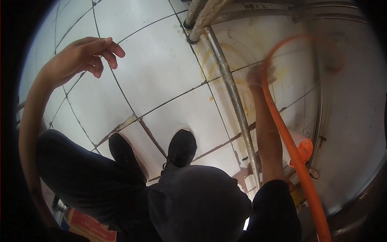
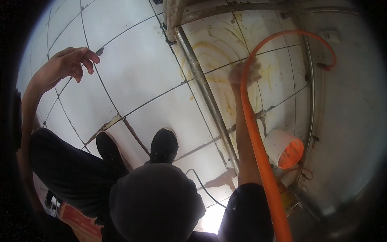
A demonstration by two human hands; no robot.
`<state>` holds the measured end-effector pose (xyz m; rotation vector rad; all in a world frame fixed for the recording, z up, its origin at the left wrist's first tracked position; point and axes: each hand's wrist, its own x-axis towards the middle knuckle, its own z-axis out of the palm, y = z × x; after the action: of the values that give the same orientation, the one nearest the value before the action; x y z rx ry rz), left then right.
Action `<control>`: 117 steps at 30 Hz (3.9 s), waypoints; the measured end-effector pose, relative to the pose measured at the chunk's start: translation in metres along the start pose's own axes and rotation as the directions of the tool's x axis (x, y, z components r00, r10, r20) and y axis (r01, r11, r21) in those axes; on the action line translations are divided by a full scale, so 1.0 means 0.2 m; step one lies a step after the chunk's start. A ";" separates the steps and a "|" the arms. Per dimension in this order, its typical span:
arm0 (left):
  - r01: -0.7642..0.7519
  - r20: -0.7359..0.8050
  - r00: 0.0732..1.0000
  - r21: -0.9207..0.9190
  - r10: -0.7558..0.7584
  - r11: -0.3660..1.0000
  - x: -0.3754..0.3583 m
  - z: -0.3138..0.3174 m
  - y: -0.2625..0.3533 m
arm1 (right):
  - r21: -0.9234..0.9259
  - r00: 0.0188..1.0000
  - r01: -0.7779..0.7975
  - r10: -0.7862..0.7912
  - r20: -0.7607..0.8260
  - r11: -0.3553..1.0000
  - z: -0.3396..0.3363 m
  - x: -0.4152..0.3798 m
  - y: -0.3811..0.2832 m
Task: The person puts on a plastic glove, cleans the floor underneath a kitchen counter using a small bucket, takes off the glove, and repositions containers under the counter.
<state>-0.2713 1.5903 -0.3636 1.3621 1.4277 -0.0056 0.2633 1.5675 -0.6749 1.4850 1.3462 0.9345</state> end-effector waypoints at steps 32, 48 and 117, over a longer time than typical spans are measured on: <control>-0.015 0.041 0.999 -0.003 0.015 1.000 -0.03 0.00 0.03 | 0.730 0.988 -0.126 0.019 0.154 0.671 0.33 -0.28 0.46; 0.006 0.019 1.000 0.008 -0.006 1.000 0.01 0.01 -0.02 | 0.823 0.983 -0.092 -0.078 0.163 0.561 0.39 -0.18 0.16; -0.145 0.036 0.989 0.094 0.142 0.985 -0.20 0.16 0.19 | 0.468 0.877 -0.467 0.325 0.355 0.750 0.75 -1.88 0.82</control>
<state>-0.2342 1.5549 -0.3244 1.5359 1.3166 -0.0003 0.4088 1.1741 -0.5532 2.3238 1.1685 0.5946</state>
